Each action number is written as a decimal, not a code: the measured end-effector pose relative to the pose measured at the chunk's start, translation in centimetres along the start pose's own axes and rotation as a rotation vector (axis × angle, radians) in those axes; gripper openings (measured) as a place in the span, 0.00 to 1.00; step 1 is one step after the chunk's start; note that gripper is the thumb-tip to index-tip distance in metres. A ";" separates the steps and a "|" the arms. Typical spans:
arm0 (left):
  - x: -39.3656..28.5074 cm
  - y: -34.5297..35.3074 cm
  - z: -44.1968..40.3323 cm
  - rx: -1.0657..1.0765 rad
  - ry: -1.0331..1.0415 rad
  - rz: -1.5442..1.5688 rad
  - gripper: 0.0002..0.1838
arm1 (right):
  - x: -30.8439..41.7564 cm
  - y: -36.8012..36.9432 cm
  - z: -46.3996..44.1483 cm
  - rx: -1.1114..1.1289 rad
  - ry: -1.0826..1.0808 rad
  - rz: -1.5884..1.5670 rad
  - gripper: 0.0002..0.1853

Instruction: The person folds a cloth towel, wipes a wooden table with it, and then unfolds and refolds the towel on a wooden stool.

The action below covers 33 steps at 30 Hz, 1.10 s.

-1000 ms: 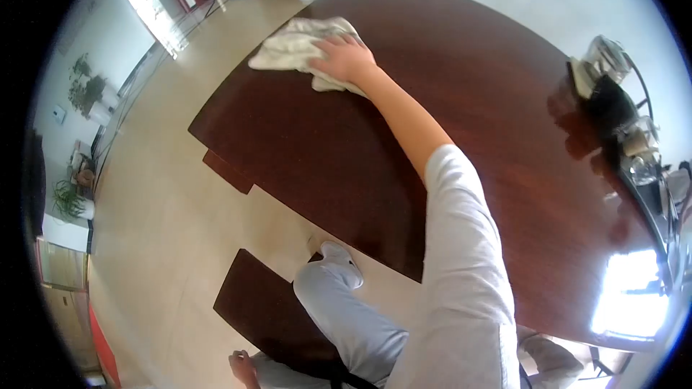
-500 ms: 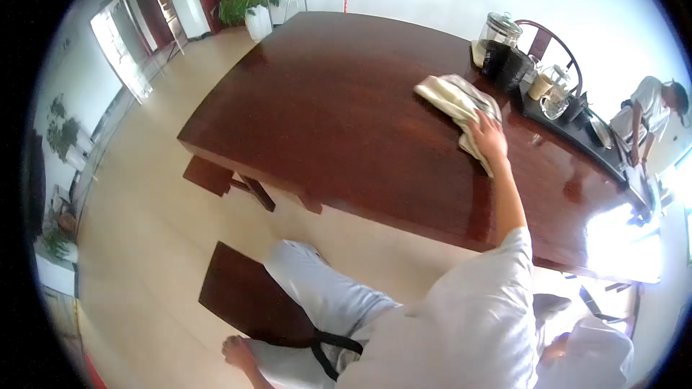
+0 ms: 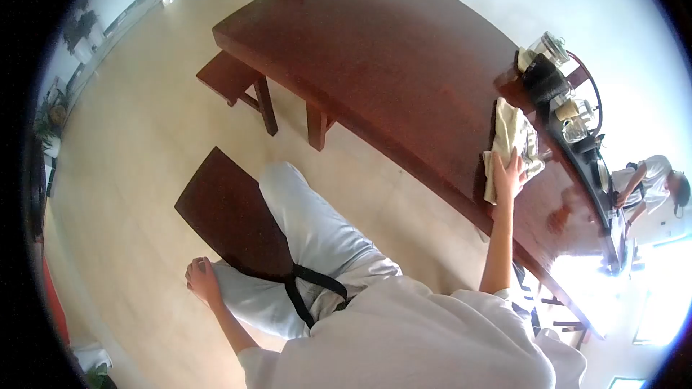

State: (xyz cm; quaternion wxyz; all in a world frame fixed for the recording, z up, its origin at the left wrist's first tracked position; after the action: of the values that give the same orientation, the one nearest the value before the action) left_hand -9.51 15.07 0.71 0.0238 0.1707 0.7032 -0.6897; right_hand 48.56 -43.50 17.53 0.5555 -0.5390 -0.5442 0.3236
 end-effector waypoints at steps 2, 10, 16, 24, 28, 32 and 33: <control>-0.6 -0.3 -0.3 0.010 -0.017 -0.005 0.15 | 3.3 -0.6 2.4 -0.033 0.015 0.015 0.50; -2.1 0.3 -1.2 0.054 0.025 -0.053 0.15 | 16.8 1.6 5.1 -0.037 -0.178 -0.034 0.54; -2.3 0.1 -1.3 0.026 0.004 -0.137 0.15 | 34.3 4.3 8.7 0.008 -0.483 -0.088 0.48; -1.3 1.0 -1.6 0.092 -0.112 -0.126 0.17 | 51.7 7.6 12.2 0.039 -0.848 -0.014 0.40; 0.1 1.0 -0.6 -0.010 -0.077 -0.078 0.23 | 52.7 10.1 12.0 -0.158 -0.966 -0.084 0.26; -0.7 0.1 -0.5 -0.042 -0.048 0.008 0.17 | 49.8 7.8 18.5 -0.164 -1.184 -0.330 0.25; -1.0 -0.3 -0.3 -0.019 -0.069 0.010 0.17 | 49.1 7.4 20.9 -0.145 -1.233 -0.377 0.26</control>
State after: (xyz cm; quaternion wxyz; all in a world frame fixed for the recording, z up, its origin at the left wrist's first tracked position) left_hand -8.63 15.19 1.29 0.0529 0.1501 0.7076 -0.6885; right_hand 40.08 9.66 19.47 0.1507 -0.1858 -0.8690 0.4332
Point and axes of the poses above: each hand's wrist, its own z-axis away from the middle knuckle, its own y-axis out of the palm, x = y × z, the point moved 3 cm from there along -z, towards the middle knuckle, and after that the axes turned 5 degrees about z, right-handed, at the moved point
